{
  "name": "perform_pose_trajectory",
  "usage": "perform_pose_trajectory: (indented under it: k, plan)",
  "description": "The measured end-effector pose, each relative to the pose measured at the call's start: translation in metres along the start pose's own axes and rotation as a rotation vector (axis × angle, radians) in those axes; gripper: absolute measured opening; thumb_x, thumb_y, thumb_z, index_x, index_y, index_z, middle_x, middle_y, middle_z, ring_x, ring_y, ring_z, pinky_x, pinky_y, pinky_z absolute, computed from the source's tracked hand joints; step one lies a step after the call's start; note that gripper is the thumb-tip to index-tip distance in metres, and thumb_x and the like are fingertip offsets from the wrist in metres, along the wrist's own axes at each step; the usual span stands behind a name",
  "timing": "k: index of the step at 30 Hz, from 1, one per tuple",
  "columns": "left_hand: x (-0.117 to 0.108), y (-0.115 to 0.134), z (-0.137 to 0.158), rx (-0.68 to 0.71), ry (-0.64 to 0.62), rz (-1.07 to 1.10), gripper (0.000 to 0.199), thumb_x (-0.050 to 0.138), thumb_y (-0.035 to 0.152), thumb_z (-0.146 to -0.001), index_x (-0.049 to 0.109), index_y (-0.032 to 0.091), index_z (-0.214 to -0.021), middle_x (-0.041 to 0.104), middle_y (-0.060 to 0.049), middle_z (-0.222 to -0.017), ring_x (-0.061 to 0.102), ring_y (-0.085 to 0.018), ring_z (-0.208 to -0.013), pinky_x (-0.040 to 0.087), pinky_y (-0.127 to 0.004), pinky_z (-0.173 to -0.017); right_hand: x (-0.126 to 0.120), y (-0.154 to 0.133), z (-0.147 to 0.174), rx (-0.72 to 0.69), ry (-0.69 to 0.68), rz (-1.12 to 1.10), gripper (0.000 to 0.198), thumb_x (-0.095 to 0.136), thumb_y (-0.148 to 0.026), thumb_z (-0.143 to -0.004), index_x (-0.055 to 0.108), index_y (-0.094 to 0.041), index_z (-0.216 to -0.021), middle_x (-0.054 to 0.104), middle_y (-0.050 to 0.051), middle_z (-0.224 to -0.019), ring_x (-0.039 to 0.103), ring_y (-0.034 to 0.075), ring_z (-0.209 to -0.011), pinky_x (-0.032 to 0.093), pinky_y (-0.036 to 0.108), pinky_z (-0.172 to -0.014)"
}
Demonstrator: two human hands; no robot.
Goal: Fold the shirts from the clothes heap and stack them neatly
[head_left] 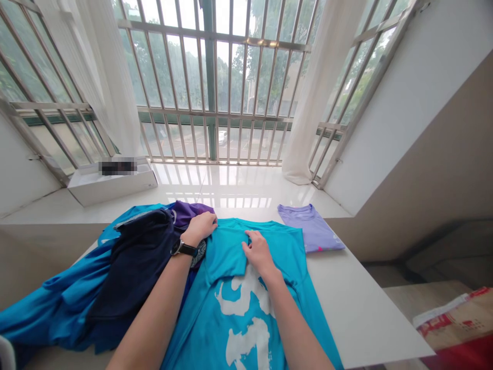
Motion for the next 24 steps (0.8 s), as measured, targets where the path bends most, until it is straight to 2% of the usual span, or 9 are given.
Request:
perform_pose_trajectory:
  k: [4,9,20,24]
  plan:
    - [0.002,-0.004,-0.003,0.015,-0.01,0.014,0.019,0.055,0.025,-0.09,0.071,0.022,-0.1,0.07,-0.009,-0.111,0.066,-0.025,-0.105,0.051,-0.029,-0.087,0.0,-0.001,-0.001,0.003,-0.009,0.005,0.043,0.059,-0.019,-0.083,0.066,-0.017,-0.126,0.064,0.014,-0.123,0.066,0.02,-0.083,0.055,0.034,-0.082]
    - [0.001,-0.007,-0.006,0.031,-0.008,0.023,0.019,0.054,0.021,-0.09,0.071,0.02,-0.097,0.072,-0.009,-0.107,0.066,-0.024,-0.104,0.05,-0.028,-0.086,0.002,-0.001,0.0,0.0,-0.039,-0.002,0.048,0.058,-0.019,-0.085,0.061,-0.019,-0.133,0.06,0.014,-0.132,0.065,0.015,-0.071,0.055,0.033,-0.081]
    - [-0.009,0.004,0.003,0.025,0.0,-0.039,0.02,0.051,0.024,-0.092,0.069,0.02,-0.101,0.069,-0.01,-0.112,0.065,-0.026,-0.105,0.052,-0.031,-0.081,-0.003,-0.007,-0.001,-0.07,0.002,-0.081,0.041,0.056,-0.015,-0.083,0.064,-0.017,-0.123,0.066,0.011,-0.116,0.062,0.015,-0.068,0.055,0.034,-0.081]
    - [-0.023,0.02,0.01,0.025,0.019,-0.096,0.022,0.055,0.027,-0.091,0.066,0.017,-0.108,0.065,-0.015,-0.116,0.062,-0.032,-0.108,0.051,-0.038,-0.083,-0.001,-0.003,0.0,-0.064,0.009,-0.079,0.041,0.056,-0.017,-0.083,0.064,-0.014,-0.123,0.065,0.014,-0.119,0.063,0.015,-0.066,0.056,0.035,-0.079]
Point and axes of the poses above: each hand's wrist, its own z-axis away from the middle knuckle, its own x-axis out of the palm, y = z × x, the point moved 9 cm from there along -z, towards the middle knuckle
